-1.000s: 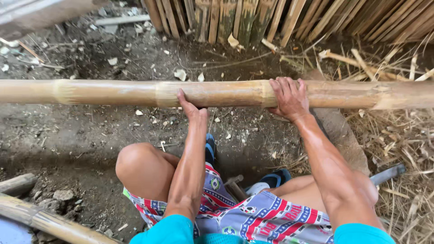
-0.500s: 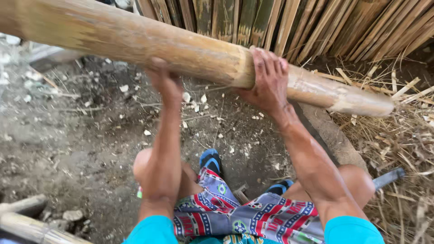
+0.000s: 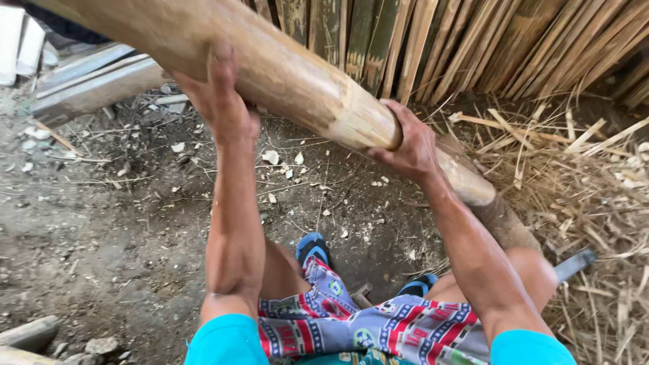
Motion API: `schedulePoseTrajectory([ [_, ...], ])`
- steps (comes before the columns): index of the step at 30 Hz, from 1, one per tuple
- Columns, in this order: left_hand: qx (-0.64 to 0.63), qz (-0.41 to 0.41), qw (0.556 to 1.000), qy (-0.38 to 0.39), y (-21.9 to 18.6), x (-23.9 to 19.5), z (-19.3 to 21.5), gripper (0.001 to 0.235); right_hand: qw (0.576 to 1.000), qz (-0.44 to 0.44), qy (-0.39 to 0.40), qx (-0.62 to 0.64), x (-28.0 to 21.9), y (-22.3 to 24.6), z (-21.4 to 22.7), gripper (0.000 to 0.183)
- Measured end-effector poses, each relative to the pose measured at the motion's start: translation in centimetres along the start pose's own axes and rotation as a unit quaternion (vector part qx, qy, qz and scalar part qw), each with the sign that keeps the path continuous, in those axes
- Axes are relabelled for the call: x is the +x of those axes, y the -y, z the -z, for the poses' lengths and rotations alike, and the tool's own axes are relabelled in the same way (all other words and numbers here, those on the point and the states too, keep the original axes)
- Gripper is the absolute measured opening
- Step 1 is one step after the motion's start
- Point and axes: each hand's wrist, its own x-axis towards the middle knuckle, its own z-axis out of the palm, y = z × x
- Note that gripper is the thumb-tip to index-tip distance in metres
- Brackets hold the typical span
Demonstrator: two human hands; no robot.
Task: The person sits on the ground and uses a machete to shave and smooth a long bamboo pole. They repeatedly strike and scrape the bamboo to remove the outer layer and shape the surface, then inspect the pole and continue refining it.
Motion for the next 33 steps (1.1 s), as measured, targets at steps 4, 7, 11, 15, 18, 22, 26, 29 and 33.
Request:
schedulePoseTrajectory([
  [4,0.088,-0.099,0.986,0.097,-2.8,3.4,0.3,0.147,0.99,-0.037,0.016,0.132,2.4,2.6,-2.3,0.093],
  [7,0.091,-0.114,0.959,0.241,-2.5,3.0,2.2,0.13,0.964,-0.073,0.006,0.256,2.7,3.7,-5.6,0.099],
  [11,0.043,0.01,0.952,0.303,1.8,-3.0,1.6,0.113,0.934,0.018,-0.038,0.355,0.8,2.7,-9.7,0.108],
  [15,0.164,-0.074,0.949,0.26,2.4,-2.0,-2.5,0.125,0.922,0.041,-0.09,0.374,2.1,0.8,-11.4,0.114],
  [18,0.182,-0.126,0.939,0.263,2.6,-0.8,-6.2,0.126,0.916,0.045,-0.076,0.392,3.7,0.5,-10.4,0.114],
  [22,0.26,-0.146,0.909,0.292,1.3,1.8,-9.2,0.113,0.954,0.018,0.006,0.298,7.2,0.9,-3.9,0.113],
  [26,0.307,-0.169,0.889,0.296,0.6,2.1,-8.8,0.11,0.949,0.095,-0.043,0.296,10.5,2.0,3.9,0.111],
  [29,0.359,-0.255,0.846,0.302,0.5,1.2,-6.9,0.118,0.927,0.138,-0.028,0.348,11.8,3.7,5.6,0.108],
  [33,0.377,-0.205,0.837,0.339,0.9,-0.5,-5.6,0.121,0.9,0.149,-0.019,0.41,12.2,4.0,3.7,0.115],
])
